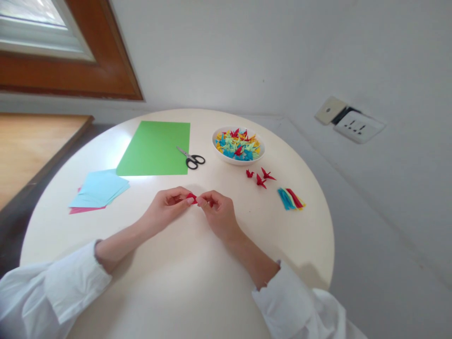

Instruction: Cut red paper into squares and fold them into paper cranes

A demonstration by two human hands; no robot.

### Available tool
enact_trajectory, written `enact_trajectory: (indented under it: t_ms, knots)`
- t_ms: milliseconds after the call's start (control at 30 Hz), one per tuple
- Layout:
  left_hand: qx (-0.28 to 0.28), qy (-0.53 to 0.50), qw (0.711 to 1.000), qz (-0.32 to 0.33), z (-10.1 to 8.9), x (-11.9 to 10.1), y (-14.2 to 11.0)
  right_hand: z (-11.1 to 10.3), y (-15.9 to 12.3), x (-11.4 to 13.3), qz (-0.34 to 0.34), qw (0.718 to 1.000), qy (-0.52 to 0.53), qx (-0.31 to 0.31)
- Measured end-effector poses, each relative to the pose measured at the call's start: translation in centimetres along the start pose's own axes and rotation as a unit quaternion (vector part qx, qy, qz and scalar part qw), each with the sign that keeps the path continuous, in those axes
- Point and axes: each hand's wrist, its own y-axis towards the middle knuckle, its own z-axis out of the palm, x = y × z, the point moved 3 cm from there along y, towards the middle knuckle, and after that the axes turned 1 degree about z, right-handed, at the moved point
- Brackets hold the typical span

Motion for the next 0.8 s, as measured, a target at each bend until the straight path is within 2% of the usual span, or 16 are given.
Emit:
enact_trajectory:
  t_ms: [500,800]
  knots:
    - [-0.024,-0.004,0.999,-0.028,0.07,-0.05,-0.27,0.09,-0.09,0.40,-0.003,1.000,-0.009,0.006]
    - [-0.019,0.009,1.000,-0.014,-0.03,-0.05,-0.29,0.31,-0.12,0.19,0.001,0.998,-0.036,0.051]
